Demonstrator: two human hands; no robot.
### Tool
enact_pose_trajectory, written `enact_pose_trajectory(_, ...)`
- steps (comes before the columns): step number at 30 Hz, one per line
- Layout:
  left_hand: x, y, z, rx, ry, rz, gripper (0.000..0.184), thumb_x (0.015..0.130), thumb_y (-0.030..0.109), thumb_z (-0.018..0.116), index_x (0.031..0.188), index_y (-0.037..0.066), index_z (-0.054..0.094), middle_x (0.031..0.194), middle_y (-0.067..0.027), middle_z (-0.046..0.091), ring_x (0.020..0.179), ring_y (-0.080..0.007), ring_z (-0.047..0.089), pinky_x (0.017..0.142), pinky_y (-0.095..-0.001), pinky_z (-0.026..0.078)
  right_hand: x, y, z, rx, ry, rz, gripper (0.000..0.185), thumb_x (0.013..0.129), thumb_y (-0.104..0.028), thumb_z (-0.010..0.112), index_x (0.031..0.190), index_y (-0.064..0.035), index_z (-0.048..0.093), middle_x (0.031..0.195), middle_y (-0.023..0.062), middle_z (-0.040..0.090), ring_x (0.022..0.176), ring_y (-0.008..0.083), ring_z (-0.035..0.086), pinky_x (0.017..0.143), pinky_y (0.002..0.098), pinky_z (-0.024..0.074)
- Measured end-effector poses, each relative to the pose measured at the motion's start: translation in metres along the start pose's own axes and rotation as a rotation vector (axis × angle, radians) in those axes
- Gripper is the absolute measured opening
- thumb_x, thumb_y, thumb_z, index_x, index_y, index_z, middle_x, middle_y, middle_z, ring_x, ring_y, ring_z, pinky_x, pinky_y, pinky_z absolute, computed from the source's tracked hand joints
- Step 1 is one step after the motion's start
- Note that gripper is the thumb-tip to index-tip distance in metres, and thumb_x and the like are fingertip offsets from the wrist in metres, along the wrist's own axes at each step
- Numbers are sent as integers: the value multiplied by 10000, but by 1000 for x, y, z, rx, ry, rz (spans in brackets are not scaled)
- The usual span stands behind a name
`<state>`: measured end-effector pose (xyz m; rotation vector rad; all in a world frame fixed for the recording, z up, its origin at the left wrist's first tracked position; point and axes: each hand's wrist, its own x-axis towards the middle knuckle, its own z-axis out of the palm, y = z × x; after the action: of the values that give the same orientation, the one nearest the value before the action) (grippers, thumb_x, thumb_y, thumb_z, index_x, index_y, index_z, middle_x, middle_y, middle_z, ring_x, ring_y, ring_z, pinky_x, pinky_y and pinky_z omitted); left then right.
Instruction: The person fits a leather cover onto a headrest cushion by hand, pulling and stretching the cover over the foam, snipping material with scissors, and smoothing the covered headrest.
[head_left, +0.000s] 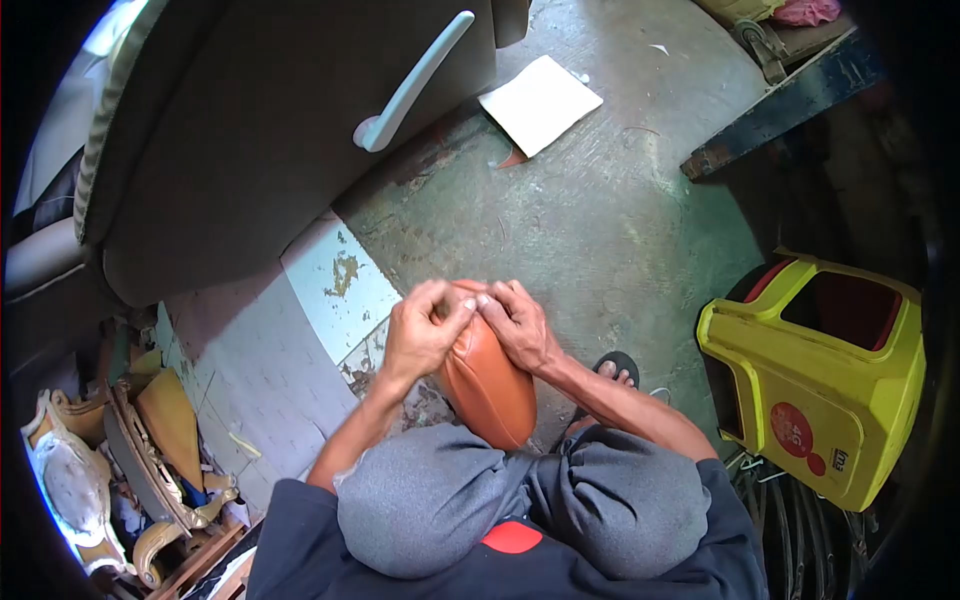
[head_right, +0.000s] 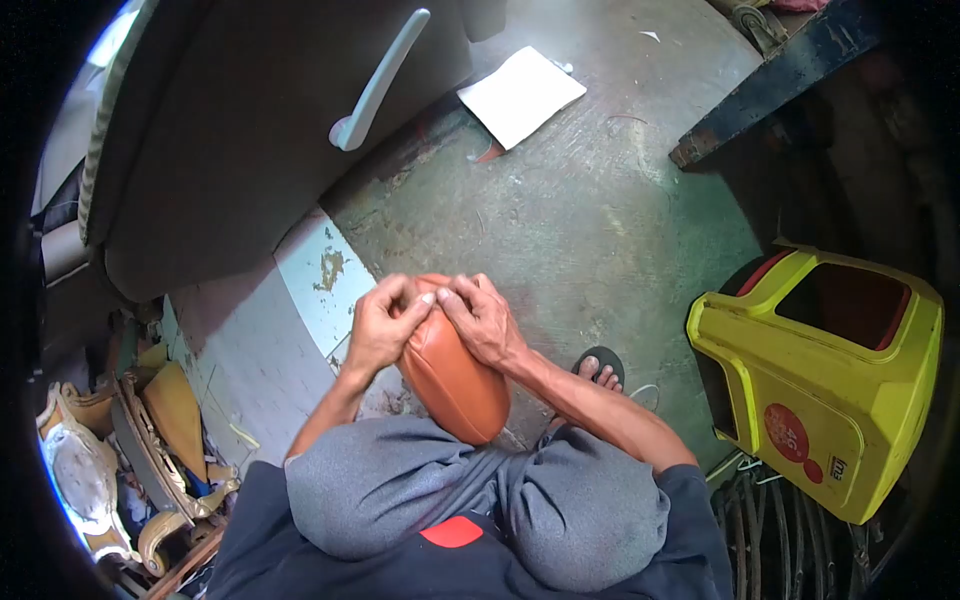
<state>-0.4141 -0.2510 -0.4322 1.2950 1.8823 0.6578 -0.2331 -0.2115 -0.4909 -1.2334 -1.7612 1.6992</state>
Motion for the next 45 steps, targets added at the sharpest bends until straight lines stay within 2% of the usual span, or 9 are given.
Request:
enact_pose_trajectory(3,11,-19,-15,322,-52,335,505,960,367,694,1345,49,619,1328,-211,614,1276,-274,590,1073,-355,454,2,6,10,132,97,-161,350,1052,-285,562,1306,-59,646,1154,172,661,1098,318,613,976,398,489)
enact_pose_trajectory(4,15,-21,-23,227,-262,196,678,983,447,648,1486,25,479,1501,-253,455,1422,-352,447,1214,-404,315,4,11,18,230,166,-138,450,1076,-395,499,1339,-48,614,1267,205,655,1177,339,617,1023,418,474)
enact_pose_trajectory(7,30,-9,-32,-22,-483,-93,706,987,478,636,1488,4,484,1497,-243,476,1413,-357,461,1201,-422,340,10,13,21,252,31,253,599,1080,-524,411,1367,-28,588,1334,227,634,1253,349,606,1060,424,461)
enact_pose_trajectory(20,50,-50,-5,-179,-431,-463,448,1010,400,628,1062,-32,736,953,-99,752,871,-156,684,809,-315,545,30,31,31,162,-52,352,684,1066,-541,409,1014,49,752,899,272,746,912,430,735,839,487,546)
enact_pose_trajectory(28,68,-78,-29,-614,-380,-619,369,1045,296,570,1182,-12,722,1103,-102,747,956,-165,696,876,-294,544,32,40,10,234,-171,349,624,1092,-525,390,1290,-7,676,1242,258,688,1205,315,644,1023,411,485)
enact_pose_trajectory(31,50,-148,-30,-558,-209,-352,350,1071,254,521,1194,-9,716,1102,-103,746,953,-170,697,870,-299,550,7,64,-12,565,-156,353,597,1116,-485,372,1390,-15,618,1377,209,632,1287,260,584,1107,375,438)
enact_pose_trajectory(32,41,-144,-28,-682,-139,-503,364,1095,254,482,1212,-11,702,1088,-100,746,937,-175,696,858,-308,555,-2,66,-14,830,-106,441,581,1123,-463,369,1398,-9,606,1415,193,610,1302,254,571,1129,372,421)
enact_pose_trajectory(41,24,-112,-18,-1093,-69,-352,359,1106,222,444,1251,-31,654,1110,-116,734,964,-171,714,859,-305,571,21,20,-57,653,4,447,582,1112,-437,437,1444,34,515,1282,149,647,1179,184,613,1039,335,485)
enact_pose_trajectory(45,23,-161,15,-876,-79,-180,336,1085,200,474,1297,-12,628,1186,-122,722,1034,-181,702,939,-314,557,1,26,-65,675,104,272,643,1105,-487,420,1480,30,490,1364,179,605,1246,231,593,1075,363,465)
